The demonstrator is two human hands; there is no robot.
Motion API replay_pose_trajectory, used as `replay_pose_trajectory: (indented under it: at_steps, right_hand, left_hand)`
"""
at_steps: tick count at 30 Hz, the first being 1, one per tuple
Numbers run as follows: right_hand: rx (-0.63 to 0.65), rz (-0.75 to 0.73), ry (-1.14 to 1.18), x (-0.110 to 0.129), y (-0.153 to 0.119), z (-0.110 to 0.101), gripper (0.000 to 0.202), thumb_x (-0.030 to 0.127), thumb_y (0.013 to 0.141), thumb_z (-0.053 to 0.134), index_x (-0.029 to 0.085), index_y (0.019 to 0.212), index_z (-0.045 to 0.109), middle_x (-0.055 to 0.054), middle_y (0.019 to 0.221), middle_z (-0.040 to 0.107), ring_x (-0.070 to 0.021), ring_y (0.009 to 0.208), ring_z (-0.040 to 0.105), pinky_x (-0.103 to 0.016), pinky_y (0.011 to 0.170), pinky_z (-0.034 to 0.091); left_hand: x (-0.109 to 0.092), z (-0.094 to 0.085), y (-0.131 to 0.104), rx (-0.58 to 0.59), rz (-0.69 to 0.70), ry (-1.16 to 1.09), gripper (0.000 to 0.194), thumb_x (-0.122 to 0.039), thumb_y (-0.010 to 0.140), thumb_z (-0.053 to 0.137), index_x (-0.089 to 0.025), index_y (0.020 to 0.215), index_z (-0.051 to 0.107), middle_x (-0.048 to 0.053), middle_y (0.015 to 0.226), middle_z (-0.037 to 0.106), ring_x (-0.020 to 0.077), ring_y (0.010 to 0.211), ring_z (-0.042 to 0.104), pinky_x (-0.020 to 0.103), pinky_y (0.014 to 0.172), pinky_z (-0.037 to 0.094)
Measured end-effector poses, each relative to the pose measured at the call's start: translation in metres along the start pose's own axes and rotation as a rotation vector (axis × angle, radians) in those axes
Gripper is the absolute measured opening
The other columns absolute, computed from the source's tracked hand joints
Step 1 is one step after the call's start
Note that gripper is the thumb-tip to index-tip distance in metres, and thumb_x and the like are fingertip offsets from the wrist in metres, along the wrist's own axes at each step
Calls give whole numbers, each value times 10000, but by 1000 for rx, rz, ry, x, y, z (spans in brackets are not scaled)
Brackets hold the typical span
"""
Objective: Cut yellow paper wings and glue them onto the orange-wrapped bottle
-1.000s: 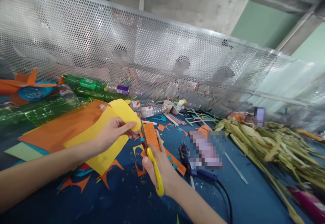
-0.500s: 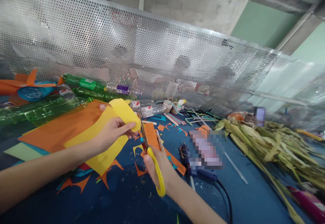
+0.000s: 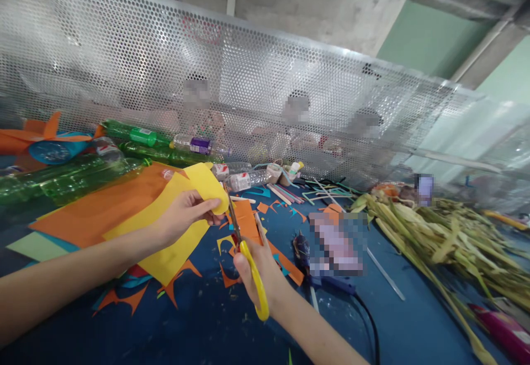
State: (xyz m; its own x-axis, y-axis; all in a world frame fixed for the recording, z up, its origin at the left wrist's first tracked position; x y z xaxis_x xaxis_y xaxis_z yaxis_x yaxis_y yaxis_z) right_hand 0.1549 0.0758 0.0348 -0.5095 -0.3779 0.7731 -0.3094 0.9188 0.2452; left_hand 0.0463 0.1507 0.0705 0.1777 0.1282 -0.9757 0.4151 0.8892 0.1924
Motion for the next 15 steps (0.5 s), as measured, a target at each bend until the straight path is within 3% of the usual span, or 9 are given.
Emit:
replay_pose_trajectory:
  at_steps: [10,15]
  right_hand:
    - [-16,89,71,-6,-3,0,568,723,804,195,204,756,420,74,490,337,-73,329,324,-235,383,385]
    - [6,25,26,-1,-1,-1,516,681,833,191,221,696,378,81,446,297,-80,327,325,-241,407,404]
  left_hand:
    - [-5,-2,-1,-14,29,10,151,-274,762,596,-145,688,623,8,568,625,113,500,554,236,537,438]
    - [-8,-4,-1,-36,39,53,157,-288,745,588,-143,692,609,1,541,602,114,486,541,244,535,426]
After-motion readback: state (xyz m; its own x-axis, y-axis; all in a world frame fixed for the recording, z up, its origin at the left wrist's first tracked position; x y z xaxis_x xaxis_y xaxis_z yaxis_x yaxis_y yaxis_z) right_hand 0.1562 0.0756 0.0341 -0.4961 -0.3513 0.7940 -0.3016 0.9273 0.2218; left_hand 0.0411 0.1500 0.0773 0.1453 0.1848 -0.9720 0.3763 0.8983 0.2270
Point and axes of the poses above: each hand's wrist, its own y-axis towards the middle knuckle, its own z-axis out of the palm, x = y × z, the point moved 10 cm from there along y, towards the middle knuckle
